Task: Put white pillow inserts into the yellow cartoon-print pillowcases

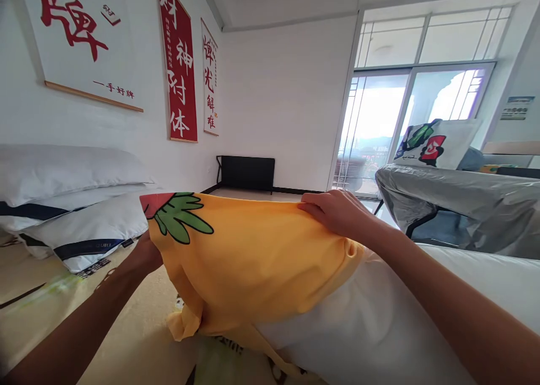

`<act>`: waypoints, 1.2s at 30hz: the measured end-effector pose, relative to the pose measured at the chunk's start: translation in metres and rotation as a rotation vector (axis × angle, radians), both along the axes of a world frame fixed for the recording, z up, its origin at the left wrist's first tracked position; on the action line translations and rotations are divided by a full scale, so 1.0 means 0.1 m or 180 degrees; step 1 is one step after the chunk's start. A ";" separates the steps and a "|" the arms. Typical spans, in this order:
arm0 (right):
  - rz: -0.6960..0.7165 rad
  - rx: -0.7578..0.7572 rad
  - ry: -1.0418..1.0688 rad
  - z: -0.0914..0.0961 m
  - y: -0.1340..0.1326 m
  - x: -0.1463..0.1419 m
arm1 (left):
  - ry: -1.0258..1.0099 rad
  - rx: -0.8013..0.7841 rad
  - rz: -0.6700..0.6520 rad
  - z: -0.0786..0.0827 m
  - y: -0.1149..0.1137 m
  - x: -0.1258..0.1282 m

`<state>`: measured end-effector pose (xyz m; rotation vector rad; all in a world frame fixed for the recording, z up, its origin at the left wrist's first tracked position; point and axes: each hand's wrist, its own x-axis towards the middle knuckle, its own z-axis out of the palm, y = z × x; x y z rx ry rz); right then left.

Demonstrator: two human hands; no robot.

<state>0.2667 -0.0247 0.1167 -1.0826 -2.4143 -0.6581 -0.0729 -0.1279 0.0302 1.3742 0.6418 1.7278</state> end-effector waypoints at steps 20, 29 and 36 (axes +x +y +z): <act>0.1831 0.1995 -0.0374 -0.54 -0.47 -0.66 | 0.0770 0.0875 0.1322 -0.44 -0.05 -0.24; 0.1930 0.2185 -0.0595 -0.42 -0.52 -0.42 | 0.0549 0.0755 0.0945 -0.33 -0.02 -0.25; 0.1275 0.1272 -0.0577 -0.36 -0.49 -0.36 | 0.0481 0.0663 0.0780 -0.34 0.03 -0.24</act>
